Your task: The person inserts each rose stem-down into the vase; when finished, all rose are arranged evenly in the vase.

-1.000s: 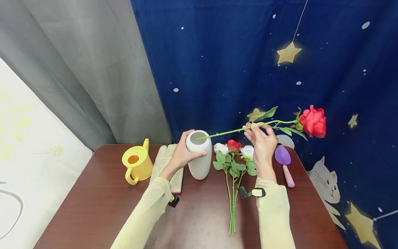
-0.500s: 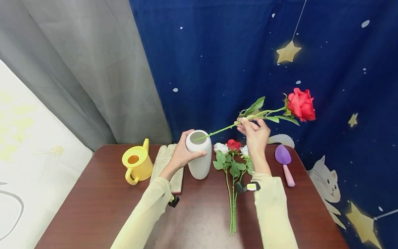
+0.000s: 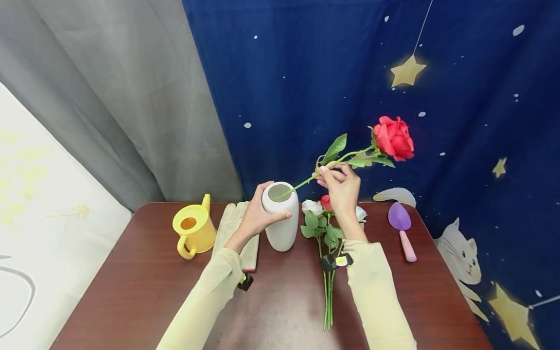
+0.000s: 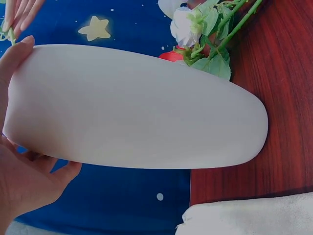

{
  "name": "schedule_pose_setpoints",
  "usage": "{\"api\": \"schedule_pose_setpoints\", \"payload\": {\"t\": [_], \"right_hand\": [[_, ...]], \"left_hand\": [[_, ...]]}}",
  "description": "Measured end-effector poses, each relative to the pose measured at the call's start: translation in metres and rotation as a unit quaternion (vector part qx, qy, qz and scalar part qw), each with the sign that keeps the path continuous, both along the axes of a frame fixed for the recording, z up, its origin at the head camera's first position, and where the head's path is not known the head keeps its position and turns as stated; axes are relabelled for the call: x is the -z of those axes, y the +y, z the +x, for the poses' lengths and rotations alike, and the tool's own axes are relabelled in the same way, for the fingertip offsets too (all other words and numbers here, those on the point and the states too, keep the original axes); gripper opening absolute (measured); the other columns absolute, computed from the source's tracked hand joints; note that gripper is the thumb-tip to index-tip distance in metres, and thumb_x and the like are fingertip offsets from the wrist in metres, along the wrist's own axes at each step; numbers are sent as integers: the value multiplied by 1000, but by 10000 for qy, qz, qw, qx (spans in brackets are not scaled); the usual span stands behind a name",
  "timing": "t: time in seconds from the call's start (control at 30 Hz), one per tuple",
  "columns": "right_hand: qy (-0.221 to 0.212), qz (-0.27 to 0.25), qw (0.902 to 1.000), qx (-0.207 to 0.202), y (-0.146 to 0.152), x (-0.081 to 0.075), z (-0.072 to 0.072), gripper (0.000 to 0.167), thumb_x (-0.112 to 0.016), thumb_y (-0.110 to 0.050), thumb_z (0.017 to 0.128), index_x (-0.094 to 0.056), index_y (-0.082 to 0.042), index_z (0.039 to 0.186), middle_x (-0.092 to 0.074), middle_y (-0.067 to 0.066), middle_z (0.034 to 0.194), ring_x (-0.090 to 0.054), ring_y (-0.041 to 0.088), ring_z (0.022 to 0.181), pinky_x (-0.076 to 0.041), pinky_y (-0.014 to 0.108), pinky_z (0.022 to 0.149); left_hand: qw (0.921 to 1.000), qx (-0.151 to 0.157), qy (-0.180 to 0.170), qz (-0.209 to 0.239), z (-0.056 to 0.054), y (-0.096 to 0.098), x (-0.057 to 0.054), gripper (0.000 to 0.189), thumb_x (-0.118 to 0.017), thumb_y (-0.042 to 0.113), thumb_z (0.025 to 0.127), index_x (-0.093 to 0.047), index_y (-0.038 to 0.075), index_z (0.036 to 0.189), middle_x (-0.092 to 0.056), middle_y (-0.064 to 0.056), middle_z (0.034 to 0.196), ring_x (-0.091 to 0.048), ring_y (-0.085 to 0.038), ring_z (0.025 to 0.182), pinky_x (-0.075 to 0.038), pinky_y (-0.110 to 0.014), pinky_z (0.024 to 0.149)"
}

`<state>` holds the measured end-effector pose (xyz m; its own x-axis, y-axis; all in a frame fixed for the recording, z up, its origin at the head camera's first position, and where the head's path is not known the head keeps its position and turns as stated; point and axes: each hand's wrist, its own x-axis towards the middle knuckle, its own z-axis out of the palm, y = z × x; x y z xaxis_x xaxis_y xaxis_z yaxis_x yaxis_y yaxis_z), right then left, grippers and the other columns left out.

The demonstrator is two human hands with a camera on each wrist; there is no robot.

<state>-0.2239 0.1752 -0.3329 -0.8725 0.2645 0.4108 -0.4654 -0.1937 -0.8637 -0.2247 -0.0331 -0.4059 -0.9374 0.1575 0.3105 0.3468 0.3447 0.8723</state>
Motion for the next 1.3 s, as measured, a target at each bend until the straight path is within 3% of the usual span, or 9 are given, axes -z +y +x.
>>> {"api": "schedule_pose_setpoints", "payload": {"t": [0.2,0.37,0.73,0.9,1.03,1.07,1.2,1.27,1.3], "right_hand": [[2,869,9962,-62,-15,-12,11,16,-64,7,83,-54,14,93,-67,24,81,-68,18,65,-54,32,63],[-174,1459,9890,-152,-26,-10,16,18,-64,4,84,-53,13,93,-62,34,85,-66,10,61,-53,34,65],[-171,2441,9694,198,-29,-3,20,22,-68,-6,84,-60,12,94,-65,28,77,-61,2,60,-51,23,59],[-160,2572,9661,121,-30,-4,20,21,-67,-6,85,-59,11,95,-66,26,78,-65,22,62,-50,22,54],[-51,2606,9654,18,-35,-6,19,21,-66,-5,86,-58,12,96,-66,25,80,-64,39,67,-52,28,57],[-36,2733,9619,65,-35,-4,16,20,-67,-7,85,-60,10,94,-67,22,78,-65,36,67,-52,26,57],[142,3743,9262,430,-40,13,0,17,-71,-19,83,-68,-2,86,-68,8,74,-64,21,69,-49,30,63],[252,4106,9092,639,-42,23,-6,17,-74,-22,80,-70,-6,84,-68,4,76,-61,19,68,-46,31,63],[309,4183,9053,670,-45,25,-7,18,-75,-21,79,-70,-5,84,-67,6,77,-59,21,70,-45,35,65]], "left_hand": [[10000,4,-14,-18,1,0,-1,91,-86,35,62,-35,20,137,-51,5,119,-53,-12,101,-46,-37,83],[10000,-7,25,16,2,-2,-2,92,-87,33,62,-36,19,137,-52,2,119,-54,-14,101,-46,-38,83],[10000,41,80,14,1,4,1,92,-86,34,62,-36,16,137,-53,2,117,-54,-15,100,-46,-37,81],[10000,23,53,43,1,4,2,91,-87,33,62,-36,18,137,-52,1,117,-54,-15,100,-46,-37,81],[10000,-4,63,58,1,2,2,92,-87,32,62,-36,17,137,-53,1,117,-54,-15,100,-46,-36,81],[10000,6,61,67,1,2,1,91,-87,31,62,-36,17,137,-53,1,118,-54,-14,100,-46,-36,81],[9999,72,51,107,1,1,1,92,-86,32,63,-35,15,137,-52,1,118,-54,-14,99,-47,-35,80],[9999,113,26,118,1,1,0,93,-86,32,63,-34,15,138,-51,1,119,-55,-15,98,-47,-35,79],[9998,129,18,132,0,1,0,93,-86,32,63,-34,16,138,-52,0,118,-55,-15,98,-48,-35,79]]}}
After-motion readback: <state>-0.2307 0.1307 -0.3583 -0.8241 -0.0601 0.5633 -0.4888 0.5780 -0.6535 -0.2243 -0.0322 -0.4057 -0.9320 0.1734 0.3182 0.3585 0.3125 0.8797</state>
